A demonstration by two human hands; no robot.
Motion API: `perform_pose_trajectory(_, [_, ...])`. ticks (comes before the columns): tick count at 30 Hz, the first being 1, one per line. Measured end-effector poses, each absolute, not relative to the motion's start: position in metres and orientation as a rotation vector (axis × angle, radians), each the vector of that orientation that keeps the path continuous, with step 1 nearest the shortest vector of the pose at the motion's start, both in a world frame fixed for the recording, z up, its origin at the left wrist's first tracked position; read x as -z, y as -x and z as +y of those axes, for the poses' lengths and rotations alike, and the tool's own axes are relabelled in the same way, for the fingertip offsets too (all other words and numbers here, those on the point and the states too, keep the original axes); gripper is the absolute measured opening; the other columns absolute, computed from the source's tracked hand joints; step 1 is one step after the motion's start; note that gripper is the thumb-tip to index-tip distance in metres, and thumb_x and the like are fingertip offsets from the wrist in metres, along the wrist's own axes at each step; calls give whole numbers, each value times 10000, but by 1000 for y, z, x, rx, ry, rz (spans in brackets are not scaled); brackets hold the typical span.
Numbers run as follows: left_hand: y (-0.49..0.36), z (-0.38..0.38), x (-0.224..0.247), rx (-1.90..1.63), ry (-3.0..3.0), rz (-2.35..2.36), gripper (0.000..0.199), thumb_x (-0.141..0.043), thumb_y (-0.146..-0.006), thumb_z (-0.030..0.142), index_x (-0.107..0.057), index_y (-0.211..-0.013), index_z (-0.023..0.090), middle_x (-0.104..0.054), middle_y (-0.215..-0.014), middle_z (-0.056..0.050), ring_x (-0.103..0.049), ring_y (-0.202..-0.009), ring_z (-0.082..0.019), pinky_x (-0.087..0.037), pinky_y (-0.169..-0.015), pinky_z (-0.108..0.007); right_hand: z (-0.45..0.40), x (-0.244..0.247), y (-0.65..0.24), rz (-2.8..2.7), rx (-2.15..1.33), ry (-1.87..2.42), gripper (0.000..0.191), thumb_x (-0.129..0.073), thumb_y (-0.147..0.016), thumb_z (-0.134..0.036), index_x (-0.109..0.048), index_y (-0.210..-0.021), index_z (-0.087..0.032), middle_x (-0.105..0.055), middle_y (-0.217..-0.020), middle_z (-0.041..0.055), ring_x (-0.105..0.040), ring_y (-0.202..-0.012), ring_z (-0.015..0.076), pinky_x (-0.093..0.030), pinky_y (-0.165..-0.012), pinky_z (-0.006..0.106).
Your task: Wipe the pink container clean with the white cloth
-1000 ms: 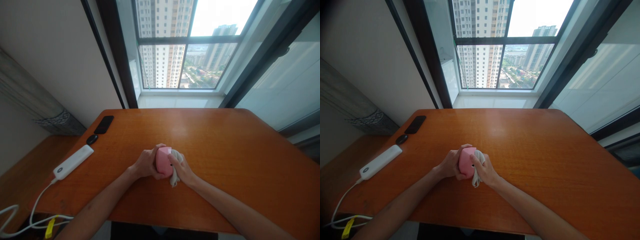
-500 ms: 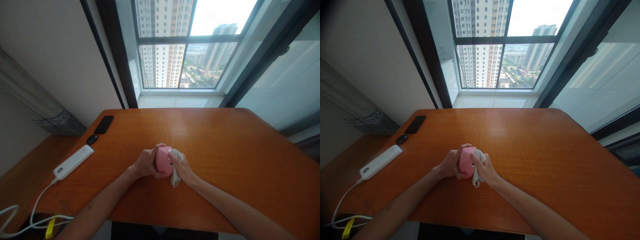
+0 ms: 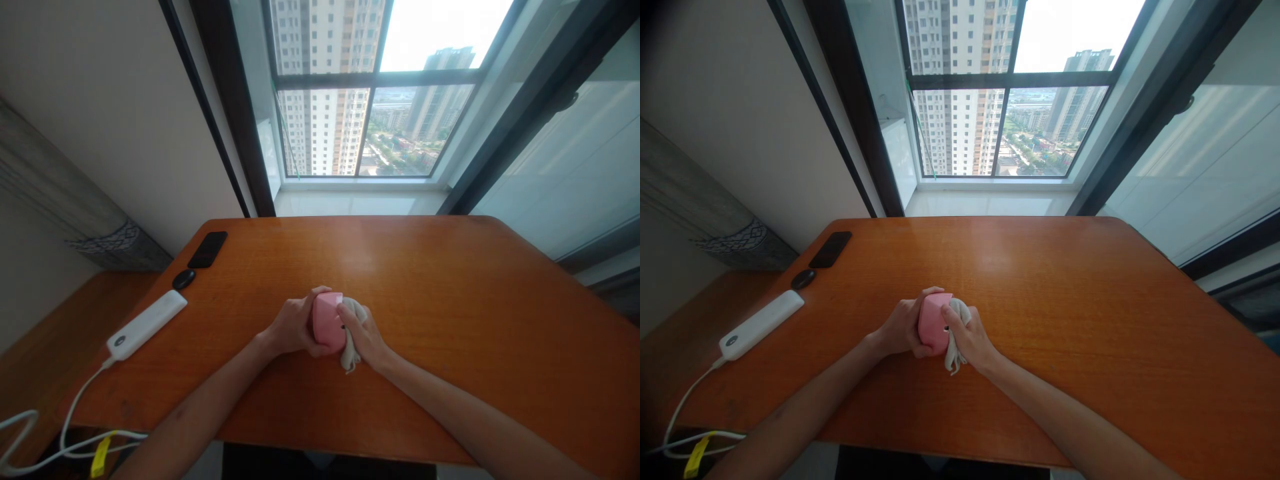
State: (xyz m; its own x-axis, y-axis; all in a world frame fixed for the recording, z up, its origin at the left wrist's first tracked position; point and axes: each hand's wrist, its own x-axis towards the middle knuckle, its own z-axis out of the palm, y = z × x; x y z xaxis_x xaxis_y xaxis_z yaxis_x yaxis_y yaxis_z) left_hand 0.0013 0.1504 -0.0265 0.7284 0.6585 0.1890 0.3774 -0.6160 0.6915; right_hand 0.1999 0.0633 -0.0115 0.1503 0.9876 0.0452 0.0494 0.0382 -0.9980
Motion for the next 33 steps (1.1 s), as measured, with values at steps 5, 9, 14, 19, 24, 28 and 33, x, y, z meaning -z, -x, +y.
perform_pose_trajectory(5, [-3,150,25,-596,-2295,770,1175,-932,-574,633,-451,-1584,269,-817,-1206,-73,-824,-954,-361,-637,-920,-448,64,10,-201,-1151,-1047,1272,676,-644,-902,-862,-580,-649,-238,-528,-603,-2,-433,-572,156,-395,-516,280])
perform_pose_trajectory(9, [-2,150,26,-609,-2293,763,1175,-942,-563,608,-454,-1577,272,-822,-1195,-69,-828,-974,-368,-640,-926,-449,62,8,-201,-1196,-1021,1262,675,-600,-934,-852,-537,-647,-245,-499,-586,-14,-396,-559,150,-372,-528,287])
perform_pose_trajectory(14, [-2,149,26,-614,-2289,768,1165,-958,-559,561,-458,-1571,273,-822,-1202,-70,-833,-962,-367,-650,-886,-439,58,6,-201,-1335,-790,1302,618,-511,-1035,-735,-498,-651,-251,-528,-615,-3,-440,-586,168,-366,-593,320])
perform_pose_trajectory(19, [-2,150,26,-633,-2271,785,1177,-962,-553,614,-462,-1566,285,-810,-1252,-75,-829,-995,-367,-650,-919,-455,60,12,-204,-1335,-616,1314,554,-386,-1095,-617,-593,-721,-265,-636,-739,30,-536,-717,231,-436,-714,366])
perform_pose_trajectory(24, [-3,150,27,-636,-2267,792,1177,-972,-564,627,-457,-1569,296,-808,-1252,-73,-830,-1020,-372,-642,-940,-451,66,24,-202,-1039,-785,1250,539,-334,-1045,-640,-628,-789,-268,-621,-752,18,-535,-735,244,-478,-715,367])
perform_pose_trajectory(28, [-3,150,27,-628,-2262,798,1154,-960,-571,630,-460,-1553,286,-806,-1248,-81,-826,-1045,-383,-633,-931,-451,73,20,-204,-863,-815,1265,557,-398,-1002,-671,-667,-758,-249,-683,-772,39,-607,-772,251,-509,-738,366])
perform_pose_trajectory(33, [-3,150,28,-637,-2264,800,1143,-935,-588,663,-446,-1551,289,-790,-1300,-94,-822,-1078,-387,-628,-950,-459,78,23,-210,-681,-809,1278,425,-748,-837,-490,-737,-1178,-236,-788,-1043,67,-701,-900,264,-560,-785,376])
